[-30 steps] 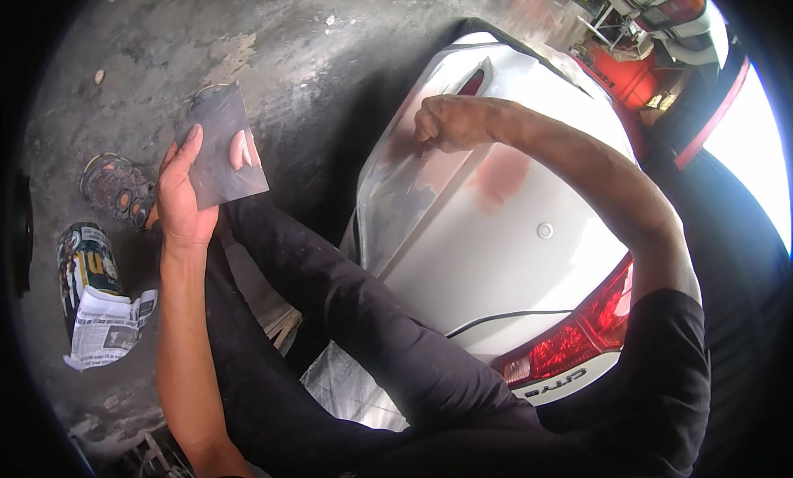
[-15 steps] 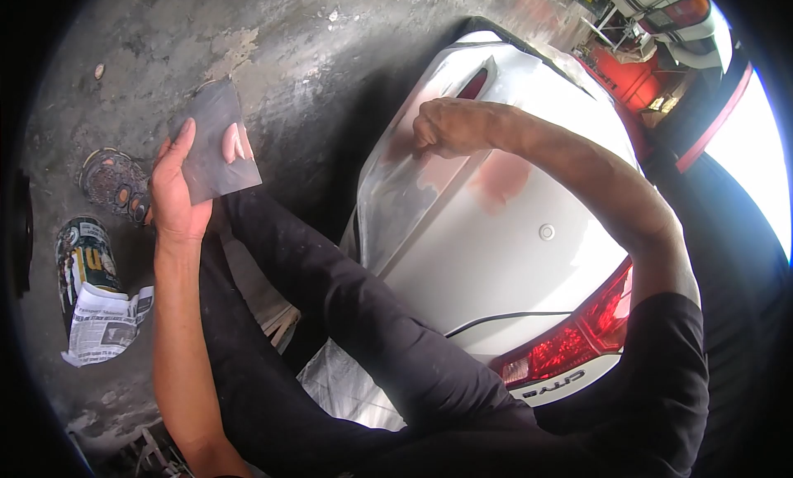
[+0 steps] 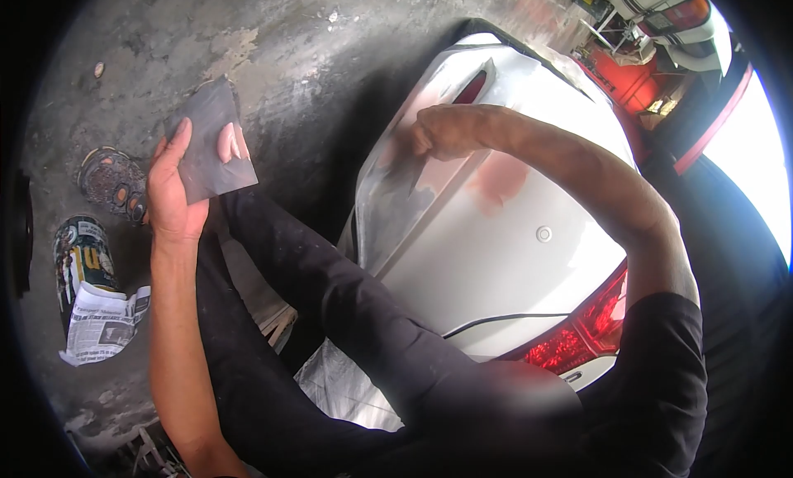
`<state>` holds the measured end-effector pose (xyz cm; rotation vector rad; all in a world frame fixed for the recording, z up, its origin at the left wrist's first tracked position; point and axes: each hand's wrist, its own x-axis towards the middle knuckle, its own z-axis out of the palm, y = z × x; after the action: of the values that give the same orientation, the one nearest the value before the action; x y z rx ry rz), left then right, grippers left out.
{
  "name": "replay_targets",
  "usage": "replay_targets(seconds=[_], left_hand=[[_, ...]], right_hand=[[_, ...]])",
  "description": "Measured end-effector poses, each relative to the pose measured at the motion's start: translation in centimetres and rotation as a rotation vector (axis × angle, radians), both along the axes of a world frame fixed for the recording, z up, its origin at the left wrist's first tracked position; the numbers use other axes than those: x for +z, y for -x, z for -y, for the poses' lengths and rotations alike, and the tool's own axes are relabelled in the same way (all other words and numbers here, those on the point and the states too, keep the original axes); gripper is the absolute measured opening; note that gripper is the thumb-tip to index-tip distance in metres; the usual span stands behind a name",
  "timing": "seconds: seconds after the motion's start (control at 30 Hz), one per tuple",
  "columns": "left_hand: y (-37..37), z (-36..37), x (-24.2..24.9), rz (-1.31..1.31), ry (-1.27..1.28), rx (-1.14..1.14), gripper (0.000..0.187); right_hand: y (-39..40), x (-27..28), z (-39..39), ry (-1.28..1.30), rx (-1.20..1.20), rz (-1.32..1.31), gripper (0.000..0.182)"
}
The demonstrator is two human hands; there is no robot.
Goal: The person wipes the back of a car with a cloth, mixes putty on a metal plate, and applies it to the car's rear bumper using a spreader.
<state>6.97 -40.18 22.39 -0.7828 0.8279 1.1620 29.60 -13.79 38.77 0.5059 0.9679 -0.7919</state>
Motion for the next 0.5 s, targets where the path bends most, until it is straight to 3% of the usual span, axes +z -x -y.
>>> replay_targets(seconds=[0.3,0.37,0.5], left_hand=[[0.3,-0.1,0.0,0.004,-0.008,-0.006,0.034],[0.3,-0.3,0.1,0.005,-0.002,-0.004,0.034],[0.3,-0.2,-0.1,0.002,0.004,-0.005,0.034]], right_hand=[[-3.6,0.9,-1.8,-0.078,-0.189,-0.177,0.045],[-0.7,1.3,-2.1,-0.079,-0.078,-0.057,0.047],[-1.6,1.3,-3.1,-0.043,-0.024,-0.131,0.048]])
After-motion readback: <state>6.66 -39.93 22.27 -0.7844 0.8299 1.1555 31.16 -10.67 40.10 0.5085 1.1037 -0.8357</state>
